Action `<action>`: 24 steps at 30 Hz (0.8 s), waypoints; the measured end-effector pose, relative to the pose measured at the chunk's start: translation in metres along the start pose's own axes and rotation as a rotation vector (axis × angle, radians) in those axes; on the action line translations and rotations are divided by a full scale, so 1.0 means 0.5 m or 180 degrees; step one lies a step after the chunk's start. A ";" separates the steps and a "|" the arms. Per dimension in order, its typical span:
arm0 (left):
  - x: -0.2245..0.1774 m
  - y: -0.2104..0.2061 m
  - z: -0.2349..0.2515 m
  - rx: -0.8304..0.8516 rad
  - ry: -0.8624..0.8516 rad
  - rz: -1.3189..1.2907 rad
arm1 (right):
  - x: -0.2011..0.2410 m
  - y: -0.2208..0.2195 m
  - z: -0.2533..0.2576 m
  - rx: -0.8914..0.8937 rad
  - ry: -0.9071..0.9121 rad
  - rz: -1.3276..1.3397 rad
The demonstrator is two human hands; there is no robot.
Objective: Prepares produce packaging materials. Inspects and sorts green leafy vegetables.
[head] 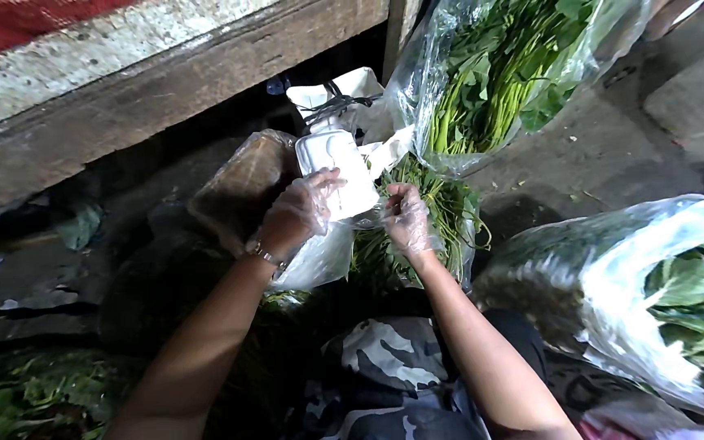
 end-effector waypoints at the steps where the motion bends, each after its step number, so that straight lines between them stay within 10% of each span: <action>1: -0.001 -0.003 -0.003 0.0095 0.0047 0.0051 | -0.002 -0.001 0.000 0.0016 -0.0079 0.0044; 11: -0.018 0.012 0.020 -0.0004 0.0146 0.0614 | 0.005 0.023 -0.016 -0.0817 0.0083 -0.0199; 16: -0.018 0.007 0.018 -0.0049 0.0199 0.0725 | 0.050 0.006 -0.048 -0.0932 0.1586 -0.1178; 20: -0.022 0.006 0.034 0.0324 0.0563 0.0847 | 0.015 -0.024 -0.013 0.0349 -0.0356 -0.2089; 24: -0.037 0.007 0.034 0.0381 0.0679 0.0879 | -0.026 -0.060 0.027 0.0752 -0.1137 -0.0404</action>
Point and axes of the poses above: each hand's wrist, its own z-axis towards the middle knuckle, its own y-axis out of the back of the hand, x = y × z, the point moved 6 cm from there along z, towards the middle knuckle, and after that the axes turned 9 degrees about -y, right-handed, at the moved point
